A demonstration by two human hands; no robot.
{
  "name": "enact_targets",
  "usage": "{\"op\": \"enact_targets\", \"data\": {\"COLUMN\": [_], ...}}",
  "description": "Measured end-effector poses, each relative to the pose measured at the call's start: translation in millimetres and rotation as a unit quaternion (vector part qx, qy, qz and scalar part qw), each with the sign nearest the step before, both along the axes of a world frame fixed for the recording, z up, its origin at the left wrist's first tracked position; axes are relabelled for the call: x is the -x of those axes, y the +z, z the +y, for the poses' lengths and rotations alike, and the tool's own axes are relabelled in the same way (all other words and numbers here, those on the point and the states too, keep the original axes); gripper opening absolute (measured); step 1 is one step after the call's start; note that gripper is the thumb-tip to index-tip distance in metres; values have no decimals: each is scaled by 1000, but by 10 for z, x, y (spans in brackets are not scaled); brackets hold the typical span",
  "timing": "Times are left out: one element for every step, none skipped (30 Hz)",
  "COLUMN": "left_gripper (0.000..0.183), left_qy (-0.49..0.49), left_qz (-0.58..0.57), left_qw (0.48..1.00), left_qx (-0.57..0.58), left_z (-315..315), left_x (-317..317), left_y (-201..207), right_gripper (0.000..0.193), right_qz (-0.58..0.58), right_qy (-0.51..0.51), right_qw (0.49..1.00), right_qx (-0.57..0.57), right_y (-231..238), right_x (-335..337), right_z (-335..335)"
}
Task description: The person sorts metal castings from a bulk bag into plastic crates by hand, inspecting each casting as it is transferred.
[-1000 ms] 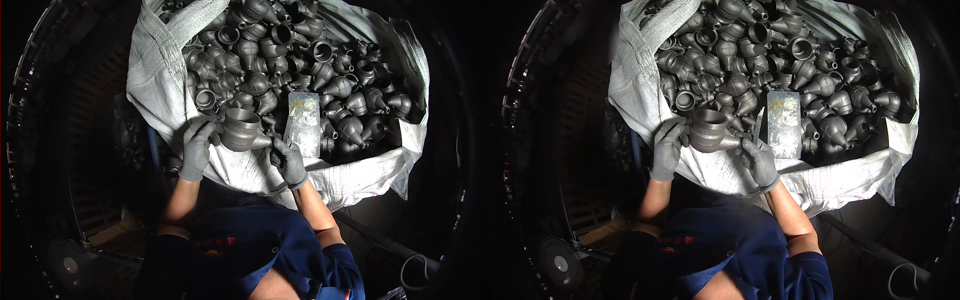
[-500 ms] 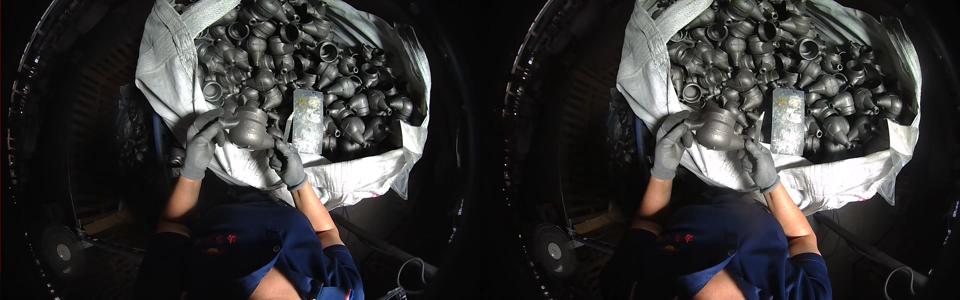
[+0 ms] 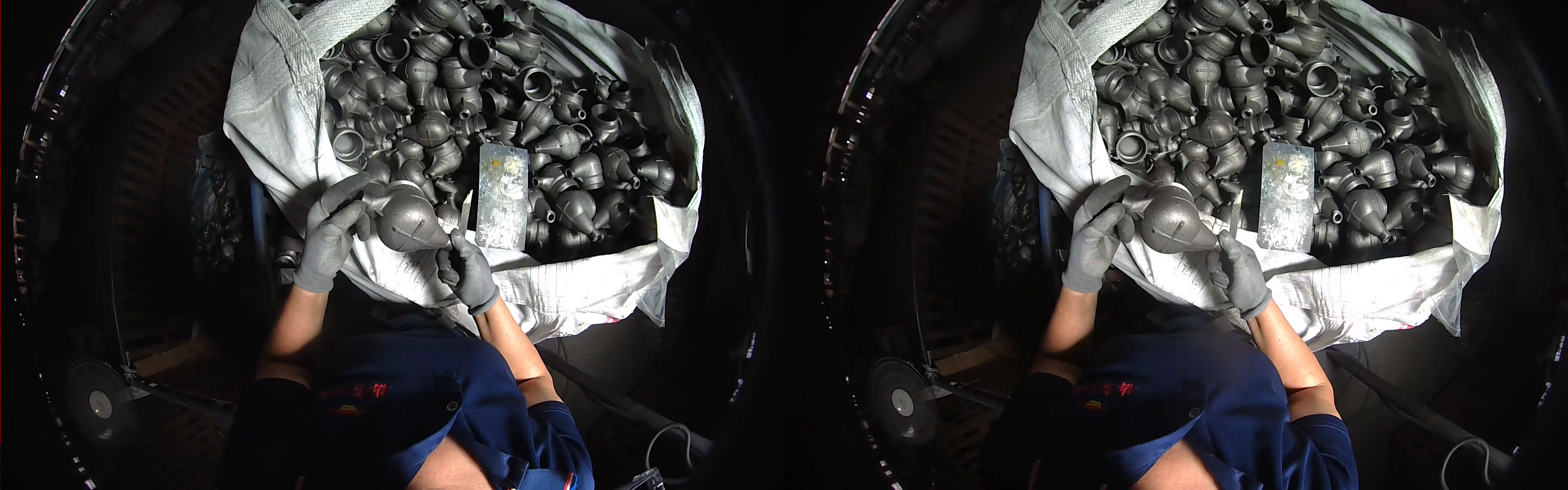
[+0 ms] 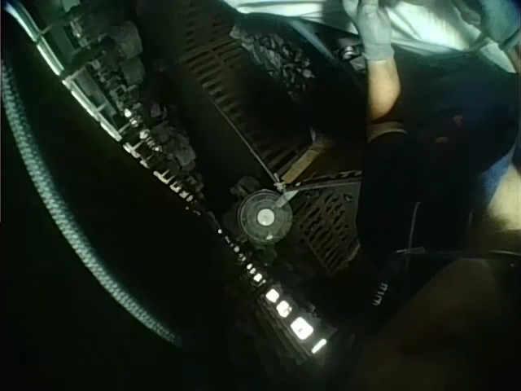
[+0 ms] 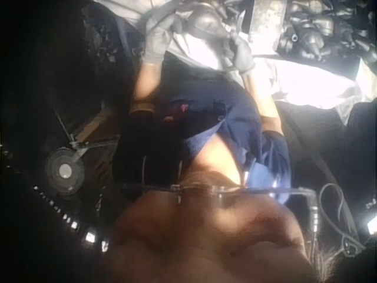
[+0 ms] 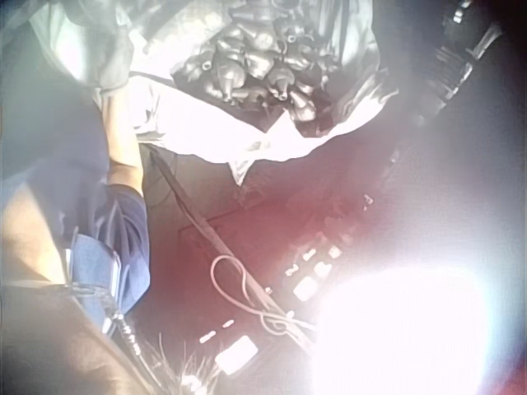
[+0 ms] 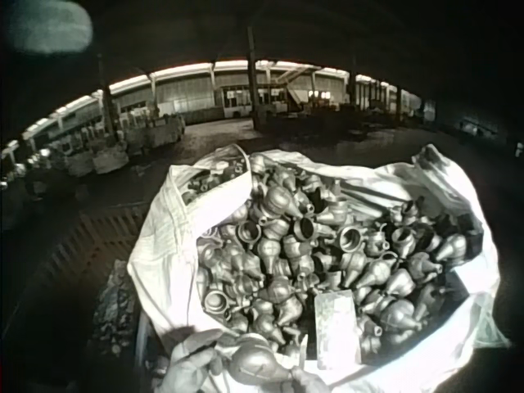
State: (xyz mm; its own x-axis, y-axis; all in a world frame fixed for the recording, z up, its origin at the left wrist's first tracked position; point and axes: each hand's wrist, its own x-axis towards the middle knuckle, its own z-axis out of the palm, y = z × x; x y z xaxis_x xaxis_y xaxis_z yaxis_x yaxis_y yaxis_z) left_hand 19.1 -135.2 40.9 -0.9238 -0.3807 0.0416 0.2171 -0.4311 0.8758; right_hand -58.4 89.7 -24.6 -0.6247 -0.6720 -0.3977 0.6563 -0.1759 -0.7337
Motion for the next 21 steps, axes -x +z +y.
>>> {"op": "enact_targets", "data": {"left_gripper": [36, 36, 35, 34, 30, 30, 28, 27, 24, 24, 23, 22, 22, 22, 22, 22, 20, 20, 20, 19, 18], "left_qy": [2, 2, 15, 27, 33, 32, 49, 66, 73, 72, 80, 87, 87, 97, 108, 109, 119, 129, 129, 129, 130], "left_qz": [-9, -9, -19, -29, -31, -32, -50, -66, -67, -69, -72, -76, -78, -99, -121, -122, -126, -130, -130, -129, -128], "left_qw": [1000, 1000, 1000, 999, 999, 999, 998, 996, 995, 995, 994, 993, 993, 989, 985, 985, 983, 981, 981, 981, 981], "left_qx": [-3, -4, -9, -14, -20, -22, -10, 3, 20, 18, 28, 37, 37, 45, 53, 53, 55, 58, 57, 63, 69], "left_z": [-5, -12, -26, -47, -78, -102, -121, -136, -144, -148, -147, -148, -155, -171, -182, -185, -180, -175, -174, -173, -171], "left_x": [2, 9, 21, 35, 65, 70, 69, 75, 81, 83, 89, 94, 96, 99, 102, 110, 128, 139, 144, 147, 150], "left_y": [-8, -35, -83, -146, -221, -283, -335, -370, -410, -432, -440, -448, -457, -462, -466, -470, -472, -472, -466, -453, -439], "right_gripper": [37, 36, 35, 35, 33, 31, 26, 26, 25, 24, 24, 24, 24, 24, 22, 21, 21, 20, 19, 19, 19], "right_qz": [-1, 13, 26, 25, 39, 52, 47, 46, 45, 43, 43, 51, 59, 58, 61, 64, 63, 54, 44, 44, 51], "right_qy": [0, 5, 10, 10, -4, -19, -26, -27, -27, -27, -28, -3, 23, 24, 11, -1, -1, 3, 7, 8, 10], "right_qw": [1000, 1000, 999, 999, 999, 998, 999, 999, 999, 999, 999, 999, 998, 998, 998, 998, 998, 998, 999, 999, 998], "right_qx": [0, -18, -35, -36, -21, -6, 4, 3, -1, -5, -6, -18, -30, -30, -20, -9, -10, -15, -21, -21, -31], "right_y": [17, 47, 62, 43, 33, 43, 86, 118, 136, 138, 130, 116, 105, 130, 180, 204, 190, 162, 142, 132, 124], "right_x": [0, 5, 12, 23, 41, 53, 53, 56, 59, 62, 76, 91, 97, 90, 72, 63, 72, 85, 94, 97, 97], "right_z": [3, 8, 11, 6, -9, -27, -15, -21, -24, -23, -13, 2, 13, -5, -37, -57, -57, -57, -60, -67, -78]}}
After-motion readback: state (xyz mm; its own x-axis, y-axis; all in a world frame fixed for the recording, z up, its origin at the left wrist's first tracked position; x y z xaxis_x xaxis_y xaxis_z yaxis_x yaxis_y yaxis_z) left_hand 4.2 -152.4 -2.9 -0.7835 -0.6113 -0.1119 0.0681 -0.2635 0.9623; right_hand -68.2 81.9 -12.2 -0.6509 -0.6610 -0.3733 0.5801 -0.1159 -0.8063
